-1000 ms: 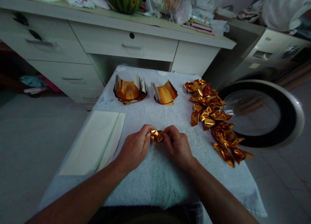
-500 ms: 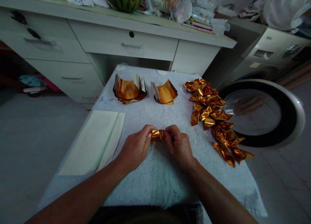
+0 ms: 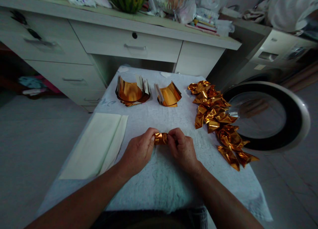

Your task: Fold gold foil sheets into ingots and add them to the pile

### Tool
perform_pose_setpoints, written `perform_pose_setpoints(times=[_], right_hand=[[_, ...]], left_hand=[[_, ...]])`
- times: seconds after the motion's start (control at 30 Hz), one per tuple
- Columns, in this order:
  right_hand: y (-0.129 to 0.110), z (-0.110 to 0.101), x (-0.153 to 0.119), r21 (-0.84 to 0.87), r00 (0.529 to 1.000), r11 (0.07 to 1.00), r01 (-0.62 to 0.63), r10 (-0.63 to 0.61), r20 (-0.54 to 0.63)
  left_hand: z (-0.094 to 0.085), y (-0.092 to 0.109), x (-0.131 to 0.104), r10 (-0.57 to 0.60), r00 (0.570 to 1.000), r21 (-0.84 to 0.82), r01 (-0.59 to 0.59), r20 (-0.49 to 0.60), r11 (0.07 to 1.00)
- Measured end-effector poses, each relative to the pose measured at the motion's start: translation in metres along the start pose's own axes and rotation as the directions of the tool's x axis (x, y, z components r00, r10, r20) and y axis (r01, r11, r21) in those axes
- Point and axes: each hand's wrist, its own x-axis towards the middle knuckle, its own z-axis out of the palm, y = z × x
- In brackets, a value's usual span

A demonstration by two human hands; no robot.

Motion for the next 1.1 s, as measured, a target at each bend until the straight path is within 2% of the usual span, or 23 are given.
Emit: perform_pose_setpoints(times=[0.13, 0.3, 0.63, 0.9, 1.1], right_hand=[[0.0, 0.0, -0.001, 0.004, 0.999, 1.0, 0.017, -0.018, 0.03], [-0.003, -0.002, 0.002, 0.016, 1.0, 0.999, -0.03, 0.03, 0.005], [-0.003, -0.013, 0.004, 0.253, 0.997, 0.965, -0.073, 0.065, 0.038], [-0.002, -0.005, 0.005, 0.168, 0.993, 0.98, -0.111, 0.102, 0.061], [-0.003, -0.001, 0.005, 0.165, 0.991, 0.979, -0.123, 0.111, 0.08]], left_hand=[[-0.001, 0.001, 0.001, -0.013, 0.999, 0.01, 0.013, -0.032, 1.0], [-0.002, 0.001, 0.001, 0.018, 1.0, -0.018, -0.018, -0.013, 1.0], [-0.006, 0.002, 0.002, -0.028, 0.996, 0.023, 0.03, -0.089, 0.999], [-0.006, 0.002, 0.002, -0.024, 0.997, -0.011, 0.023, -0.068, 1.0], [-0.005, 0.001, 0.002, -0.019, 0.996, 0.001, 0.019, -0.082, 1.0]])
